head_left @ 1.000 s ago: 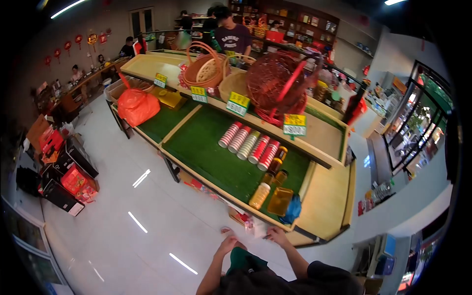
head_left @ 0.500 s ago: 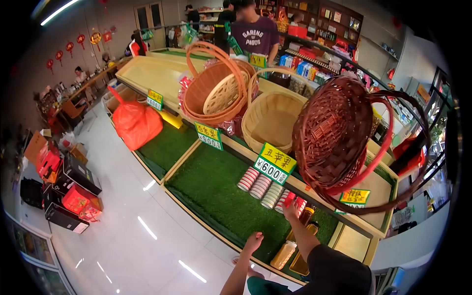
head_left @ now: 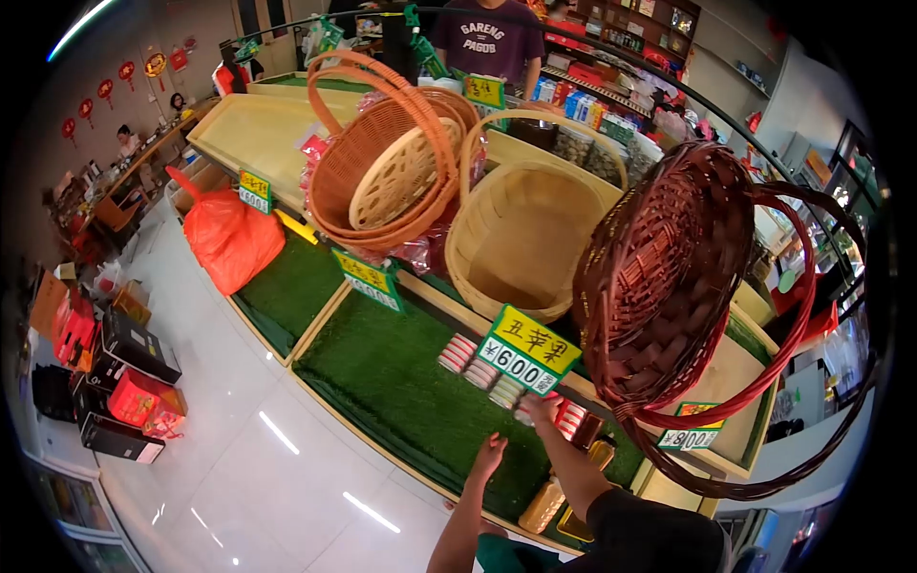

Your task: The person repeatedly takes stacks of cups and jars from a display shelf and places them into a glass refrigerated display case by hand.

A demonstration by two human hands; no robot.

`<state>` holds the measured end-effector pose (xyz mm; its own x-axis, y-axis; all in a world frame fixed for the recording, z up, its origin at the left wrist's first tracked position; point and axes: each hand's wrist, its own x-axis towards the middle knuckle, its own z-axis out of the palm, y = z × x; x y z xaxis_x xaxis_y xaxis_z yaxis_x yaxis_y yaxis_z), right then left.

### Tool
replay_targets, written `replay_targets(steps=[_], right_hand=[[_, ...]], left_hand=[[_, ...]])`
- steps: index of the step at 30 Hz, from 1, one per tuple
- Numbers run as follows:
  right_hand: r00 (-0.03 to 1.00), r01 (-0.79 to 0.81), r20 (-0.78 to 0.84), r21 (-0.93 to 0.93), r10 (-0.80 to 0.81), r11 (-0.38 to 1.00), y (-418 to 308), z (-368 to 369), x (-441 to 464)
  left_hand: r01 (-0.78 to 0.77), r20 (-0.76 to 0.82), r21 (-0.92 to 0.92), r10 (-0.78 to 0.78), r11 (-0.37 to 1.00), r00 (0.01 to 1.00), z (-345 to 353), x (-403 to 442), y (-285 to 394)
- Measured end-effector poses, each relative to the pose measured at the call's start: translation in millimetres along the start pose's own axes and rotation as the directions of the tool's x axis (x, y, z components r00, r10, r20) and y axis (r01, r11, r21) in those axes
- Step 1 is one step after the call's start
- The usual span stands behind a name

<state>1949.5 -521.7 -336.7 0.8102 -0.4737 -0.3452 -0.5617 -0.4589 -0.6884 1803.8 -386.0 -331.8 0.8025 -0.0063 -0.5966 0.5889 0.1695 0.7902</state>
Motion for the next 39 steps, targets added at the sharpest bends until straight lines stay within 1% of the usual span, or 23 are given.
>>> replay_targets(steps=[2,4,5,7,8,10,12,13,15,16,18,19,21,22,24,26,28,29,30,31,32,34,39], right_hand=[[1.0,0.002,0.013,0.024,-0.002,1.0,3.1,-6.2,-31.1],[0.973,-0.11,0.228,0.282,0.044,0.953,-6.1,-31.5,-83.8],[0.964,-0.093,0.267,0.376,-0.012,0.922,6.6,-35.1,-99.5],[0.939,-0.105,0.336,0.484,-0.073,0.869,29.4,-44.8,-138.7],[0.925,-0.129,0.371,0.501,-0.078,0.856,27.1,-62.3,-171.4],[0.888,-0.067,0.428,0.479,-0.166,0.875,6.1,-99.6,-232.8],[0.854,0.017,0.446,0.489,-0.267,0.872,-0.4,-120.2,-276.8],[0.737,0.144,0.502,0.539,-0.453,0.83,-5.7,-133.0,-297.5],[0.468,0.324,0.553,0.618,-0.689,0.716,-7.1,-143.0,-328.7],[0.363,0.354,0.648,0.569,-0.67,0.742,-29.5,-160.7,-346.6],[0.169,0.709,0.765,0.344,-0.621,0.616,17.3,-145.7,-365.1],[0.021,0.571,0.892,0.36,-0.451,0.738,-44.8,-190.2,-397.6],[-0.16,0.661,0.861,0.457,-0.483,0.595,12.7,-166.7,-424.2],[-0.259,0.654,0.851,0.502,-0.457,0.565,29.0,-168.0,-445.9],[-0.388,0.676,0.867,0.499,-0.313,0.543,57.3,-171.0,-488.4],[-0.594,0.707,0.783,0.617,-0.183,0.346,62.1,-179.5,-532.3],[-0.701,0.692,0.713,0.678,0.007,0.249,70.7,-191.6,-582.0],[-0.757,0.644,0.65,0.726,0.062,0.242,91.3,-194.7,-605.2],[-0.808,0.588,0.576,0.773,0.126,0.236,105.8,-194.7,-629.8],[-0.864,0.503,0.471,0.785,0.179,0.361,110.4,-199.9,-656.1],[-0.862,0.501,0.403,0.769,0.309,0.396,118.9,-212.1,-687.8],[-0.915,0.371,0.235,0.81,0.328,0.454,154.1,-222.3,-733.1],[-0.904,0.241,-0.046,0.765,0.425,0.597,206.9,-258.3,-854.8]], left_hand=[[0.023,-0.007,0.041,-0.023,0.999,1.0,1.5,-1.0,9.2],[0.172,-0.024,-0.187,-0.179,0.967,0.984,2.0,-22.9,26.7],[0.167,-0.029,-0.178,-0.175,0.97,0.984,0.1,-34.2,30.5],[0.263,0.225,-0.498,-0.17,0.827,0.96,-7.1,-64.0,32.6],[0.253,0.212,-0.487,-0.168,0.836,0.963,-11.9,-81.2,32.1],[0.286,0.248,-0.256,-0.223,0.923,0.943,-20.1,-118.8,21.7],[0.217,0.259,-0.234,-0.154,0.948,0.953,-36.8,-162.2,10.6],[0.206,0.193,-0.294,-0.153,0.933,0.969,-40.6,-193.5,10.0],[0.04,0.029,-0.395,-0.031,0.918,0.999,-48.6,-244.8,11.1],[-0.032,-0.041,-0.405,0.016,0.914,0.999,-56.2,-267.3,1.3],[-0.282,-0.283,-0.369,0.182,0.886,0.942,-77.8,-305.2,-22.8],[-0.412,-0.408,-0.452,0.227,0.791,0.884,-90.9,-324.5,-39.1],[-0.653,-0.751,-0.477,0.114,0.588,0.651,-95.7,-391.8,-38.9],[-0.737,-0.818,-0.396,0.155,0.547,0.554,-105.5,-423.3,-73.3],[-0.836,-0.938,-0.281,0.05,0.471,0.343,-99.0,-497.0,-94.8],[-0.907,-0.968,-0.239,-0.162,0.348,0.193,-78.2,-570.1,-133.1],[-0.944,-0.969,0.011,-0.228,0.331,-0.092,-56.0,-627.9,-199.3],[-0.923,-0.956,0.063,-0.241,0.38,-0.165,-36.3,-659.8,-226.5],[-0.95,-0.938,0.125,-0.278,0.287,-0.208,-16.0,-694.1,-235.5],[-0.948,-0.936,0.216,-0.227,0.234,-0.269,0.1,-723.3,-250.7],[-0.899,-0.854,0.298,-0.331,0.322,-0.401,22.0,-757.0,-253.6],[-0.844,-0.808,0.391,-0.302,0.367,-0.506,54.0,-813.4,-274.4],[-0.821,-0.715,0.475,-0.404,0.317,-0.57,88.3,-926.5,-303.7]])
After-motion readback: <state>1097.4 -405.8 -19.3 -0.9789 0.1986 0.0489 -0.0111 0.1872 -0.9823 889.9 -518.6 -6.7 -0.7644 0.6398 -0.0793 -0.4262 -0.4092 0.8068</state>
